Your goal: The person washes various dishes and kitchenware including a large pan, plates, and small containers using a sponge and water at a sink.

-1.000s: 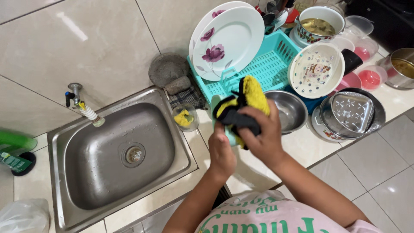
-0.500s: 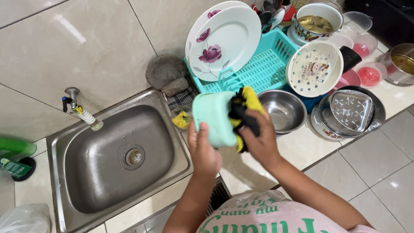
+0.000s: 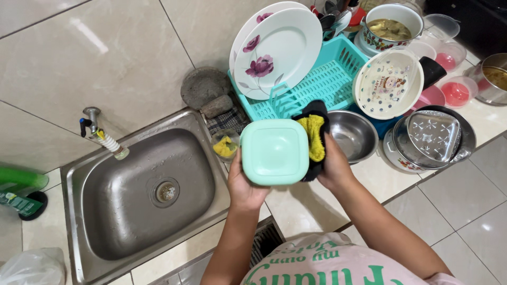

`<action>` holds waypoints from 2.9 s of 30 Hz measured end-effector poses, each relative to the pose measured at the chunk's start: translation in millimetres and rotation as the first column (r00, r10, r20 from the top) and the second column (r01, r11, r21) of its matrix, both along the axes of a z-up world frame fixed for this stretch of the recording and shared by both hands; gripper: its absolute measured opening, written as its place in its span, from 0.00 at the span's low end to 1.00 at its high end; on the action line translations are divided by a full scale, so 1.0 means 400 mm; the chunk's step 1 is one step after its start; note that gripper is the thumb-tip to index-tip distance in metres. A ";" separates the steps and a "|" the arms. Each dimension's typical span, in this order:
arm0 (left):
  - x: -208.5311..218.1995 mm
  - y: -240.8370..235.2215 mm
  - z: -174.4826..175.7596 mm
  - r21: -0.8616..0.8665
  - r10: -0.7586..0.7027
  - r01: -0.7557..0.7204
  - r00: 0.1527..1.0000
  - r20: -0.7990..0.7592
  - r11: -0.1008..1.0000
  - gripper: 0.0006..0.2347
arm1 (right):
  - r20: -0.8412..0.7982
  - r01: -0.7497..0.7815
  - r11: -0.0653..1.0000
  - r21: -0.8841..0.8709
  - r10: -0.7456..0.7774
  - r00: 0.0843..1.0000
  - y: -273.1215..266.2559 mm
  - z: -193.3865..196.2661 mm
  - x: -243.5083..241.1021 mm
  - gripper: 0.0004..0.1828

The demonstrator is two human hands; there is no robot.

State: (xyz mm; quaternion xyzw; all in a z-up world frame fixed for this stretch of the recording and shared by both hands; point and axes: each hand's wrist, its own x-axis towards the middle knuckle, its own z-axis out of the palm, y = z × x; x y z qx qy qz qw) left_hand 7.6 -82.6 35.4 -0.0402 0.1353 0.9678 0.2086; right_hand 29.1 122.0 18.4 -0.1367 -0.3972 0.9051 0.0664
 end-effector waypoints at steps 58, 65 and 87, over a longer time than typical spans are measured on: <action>0.033 0.014 0.091 -0.940 -0.527 -0.323 0.782 -0.333 0.113 0.35 | -0.258 0.338 -0.306 0.890 0.275 0.926 -0.073 0.160 0.015 0.28; 0.040 0.006 0.087 -0.818 -0.452 -0.568 0.710 -0.540 0.086 0.34 | -0.254 0.320 -0.173 0.931 0.320 0.913 -0.094 0.186 0.019 0.22; 0.054 0.026 0.084 -0.732 -0.630 -0.626 0.689 -0.358 -0.270 0.37 | -0.227 0.364 -0.431 0.826 0.336 0.914 -0.044 0.063 0.013 0.19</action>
